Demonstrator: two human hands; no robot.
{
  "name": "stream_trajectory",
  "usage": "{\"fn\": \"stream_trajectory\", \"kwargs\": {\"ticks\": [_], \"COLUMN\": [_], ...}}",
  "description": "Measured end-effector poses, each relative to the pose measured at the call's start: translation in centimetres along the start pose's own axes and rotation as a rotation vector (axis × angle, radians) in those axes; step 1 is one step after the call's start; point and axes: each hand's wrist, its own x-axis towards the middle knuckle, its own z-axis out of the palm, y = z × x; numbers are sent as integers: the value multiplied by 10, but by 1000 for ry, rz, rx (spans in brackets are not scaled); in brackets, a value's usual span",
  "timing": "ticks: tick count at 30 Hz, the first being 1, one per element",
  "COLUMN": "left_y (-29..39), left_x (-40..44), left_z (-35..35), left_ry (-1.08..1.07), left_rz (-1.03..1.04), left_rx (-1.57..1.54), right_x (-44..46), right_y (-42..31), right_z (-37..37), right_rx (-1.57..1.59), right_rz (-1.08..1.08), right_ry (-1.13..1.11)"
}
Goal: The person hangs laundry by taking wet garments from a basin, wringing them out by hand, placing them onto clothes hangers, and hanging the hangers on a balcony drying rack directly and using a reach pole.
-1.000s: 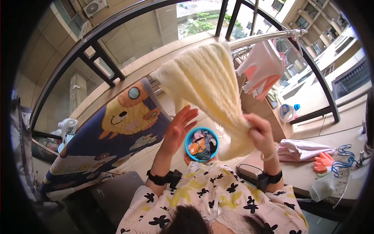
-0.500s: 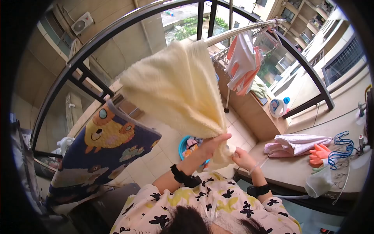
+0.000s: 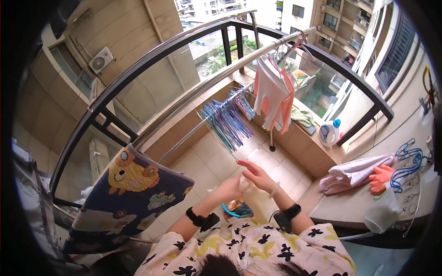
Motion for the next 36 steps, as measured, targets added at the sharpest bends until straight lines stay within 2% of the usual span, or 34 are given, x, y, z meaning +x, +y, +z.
{"fn": "stream_trajectory", "kwargs": {"ticks": [2, 3, 5, 6, 8, 9, 11, 12, 14, 15, 16, 17, 18, 19, 20, 21, 22, 23, 25, 28, 29, 30, 31, 32, 34, 35, 36], "left_y": [27, 24, 15, 19, 35, 34, 29, 26, 16, 7, -1, -8, -14, -19, -20, -18, -13, -3, 19, 28, 20, 11, 2, -5, -12, -26, -41], "left_x": [-30, -33, -41, -48, -61, -59, -55, -58, -68, -78, -85, -91, -93, -89, -82, -74, -69, -66, -69, -81, -78, -75, -72, -73, -77, -75, -71], "left_z": [-27, -33, -44, -51, -68, -70, -70, -74, -93, -104, -109, -114, -114, -107, -98, -87, -79, -78, -78, -76, -75, -76, -79, -84, -92, -97, -102], "left_ry": [256, 243, 480, 458, 613, 591, 668, 649, 366, 297, 294, 370, 439, 464, 465, 398, 320, 321, 152, 267, 299, 319, 314, 313, 471, 469, 464], "left_rz": [22, 21, 300, 296, 260, 253, 321, 313, 370, 317, 315, 292, 267, 366, 365, 497, 631, 632, 580, 565, 679, 668, 670, 669, 472, 462, 459], "left_rx": [-238, -222, -512, -500, -969, -962, -1059, -1055, -1192, -1051, -1049, -797, -544, -688, -689, -947, -1200, -1195, -1117, -1099, -1189, -1195, -1293, -1392, -1198, -1113, -1028], "right_x": [13, 16, 14, 15, 18, 19, 23, 27, 33, 32, 28, 28, 29, 29, 29, 27, 24, 23, 18, 16, 12, 11, 13, 17, 30, 41, 54], "right_y": [-2, -9, -26, -20, -22, -33, -71, -69, -64, -69, -78, -82, -80, -76, -74, -75, -78, -81, -82, -78, -76, -78, -75, -75, -75, -76, -79], "right_z": [12, 16, 27, 33, 43, 47, 61, 64, 64, 58, 51, 47, 48, 50, 52, 56, 62, 68, 73, 81, 80, 82, 90, 96, 105, 109, 109], "right_rx": [440, 451, 772, 786, 551, 399, 493, 504, 618, 623, 782, 937, 938, 1065, 1188, 1187, 1367, 1545, 1600, 1604, 1637, 1671, 1686, 1701, 1667, 1673, 1344], "right_rz": [-8, -16, -42, -50, -59, -67, 131, 133, 129, 126, 197, 269, 266, 323, 382, 385, 371, 349, 392, 439, 423, 410, 344, 368, 571, 594, 558], "right_ry": [-122, -106, -381, -362, -477, -508, -416, -399, -253, -244, -349, -457, -456, -621, -789, -792, -924, -1057, -1076, -1115, -1043, -973, -964, -985, -819, -840, -788]}}
